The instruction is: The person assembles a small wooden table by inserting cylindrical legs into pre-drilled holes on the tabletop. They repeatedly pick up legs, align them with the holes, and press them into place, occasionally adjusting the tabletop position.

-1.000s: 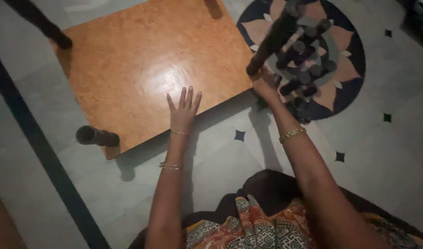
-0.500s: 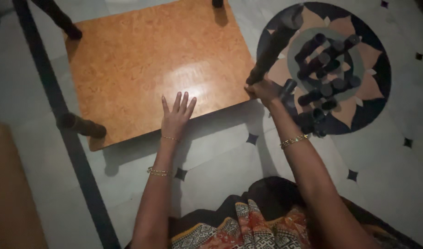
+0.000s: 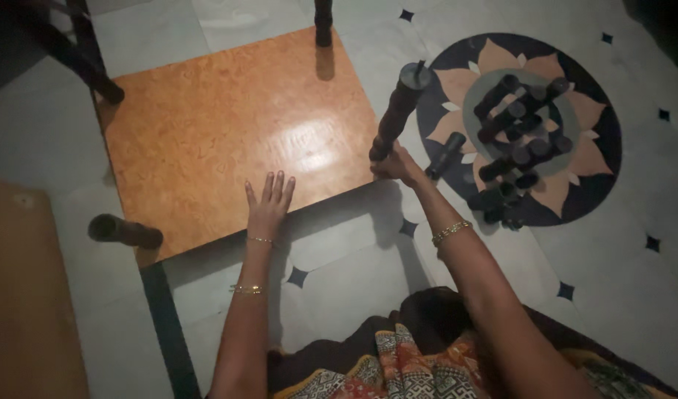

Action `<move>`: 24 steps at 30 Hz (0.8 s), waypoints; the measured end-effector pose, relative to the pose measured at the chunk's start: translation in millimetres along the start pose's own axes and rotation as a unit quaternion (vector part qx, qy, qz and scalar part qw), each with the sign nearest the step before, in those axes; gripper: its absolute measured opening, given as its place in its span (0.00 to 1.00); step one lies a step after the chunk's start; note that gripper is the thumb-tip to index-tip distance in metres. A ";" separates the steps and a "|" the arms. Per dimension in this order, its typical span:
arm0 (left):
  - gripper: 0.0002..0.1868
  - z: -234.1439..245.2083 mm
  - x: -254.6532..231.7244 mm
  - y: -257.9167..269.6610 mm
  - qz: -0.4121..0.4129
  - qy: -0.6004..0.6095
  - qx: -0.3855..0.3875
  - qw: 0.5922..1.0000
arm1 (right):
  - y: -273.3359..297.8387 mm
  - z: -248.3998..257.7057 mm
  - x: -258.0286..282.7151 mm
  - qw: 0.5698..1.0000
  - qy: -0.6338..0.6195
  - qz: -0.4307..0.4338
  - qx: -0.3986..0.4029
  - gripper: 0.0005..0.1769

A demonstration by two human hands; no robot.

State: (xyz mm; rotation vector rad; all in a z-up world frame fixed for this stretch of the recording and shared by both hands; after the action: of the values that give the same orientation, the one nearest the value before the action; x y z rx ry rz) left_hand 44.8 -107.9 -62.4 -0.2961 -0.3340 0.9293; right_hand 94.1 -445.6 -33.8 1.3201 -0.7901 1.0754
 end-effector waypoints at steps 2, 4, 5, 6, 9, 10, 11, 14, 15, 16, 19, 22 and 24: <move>0.35 0.5 -1.9 -10.3 -0.007 -0.019 0.039 0.999 | -2.4 7.4 -0.2 0.995 0.102 0.013 -0.010 0.36; 0.38 1.8 -8.7 -25.1 -0.001 0.038 0.119 0.992 | -4.8 15.6 -0.6 0.983 0.182 -0.010 -0.010 0.34; 0.41 1.3 -14.3 -35.0 0.010 0.104 0.178 0.978 | -8.6 21.3 3.1 0.977 0.211 -0.039 -0.006 0.31; 0.45 1.2 -21.7 -47.4 0.022 0.169 0.235 0.957 | -12.4 27.0 10.0 0.968 0.240 -0.068 -0.002 0.27; 0.30 22.2 -48.8 -93.0 0.026 0.217 0.260 0.941 | -9.7 43.6 64.8 0.976 0.216 0.022 0.003 0.29; 0.31 35.7 -53.7 -112.3 0.042 0.252 0.203 0.945 | -10.9 46.7 90.6 0.968 0.242 0.058 0.037 0.29; 0.33 48.9 -59.0 -127.4 0.057 0.288 0.149 0.944 | -9.2 49.5 115.5 0.957 0.266 0.089 0.072 0.29; 0.33 67.6 -69.6 -159.7 0.145 0.419 0.080 0.893 | -3.4 81.8 161.9 0.920 0.390 -0.011 0.034 0.35; 0.32 72.7 -73.9 -170.7 0.145 0.427 0.058 0.891 | -1.3 91.8 179.8 0.887 0.462 -0.010 0.015 0.40; 0.32 77.3 -77.8 -180.1 0.145 0.435 0.037 0.888 | 3.6 91.7 188.4 0.852 0.523 -0.006 0.020 0.37; 0.31 87.5 -90.8 -190.1 0.160 0.443 0.013 0.882 | 23.2 87.3 192.4 0.736 0.672 -0.044 0.072 0.35; 0.30 66.7 -102.6 -179.3 0.207 0.479 0.081 0.849 | 59.4 55.1 151.1 0.679 0.725 -0.043 0.110 0.35; 0.30 49.8 -107.5 -164.4 0.215 0.480 0.114 0.843 | 101.0 12.2 96.5 0.646 0.746 -0.036 0.157 0.36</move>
State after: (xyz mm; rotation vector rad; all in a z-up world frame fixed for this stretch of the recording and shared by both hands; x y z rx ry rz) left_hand 84.9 -283.5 30.3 -0.5885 0.8015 1.1269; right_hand 34.5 -449.2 93.1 0.2977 0.7407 1.7759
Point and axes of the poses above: each hand's wrist, its own y-axis away from the middle knuckle, its own z-axis out of the back of the hand, x = y × z, the point moved 7 cm from there along -y, towards the middle knuckle, and after that the axes turned 3 degrees about -z, right-handed, at the moved point
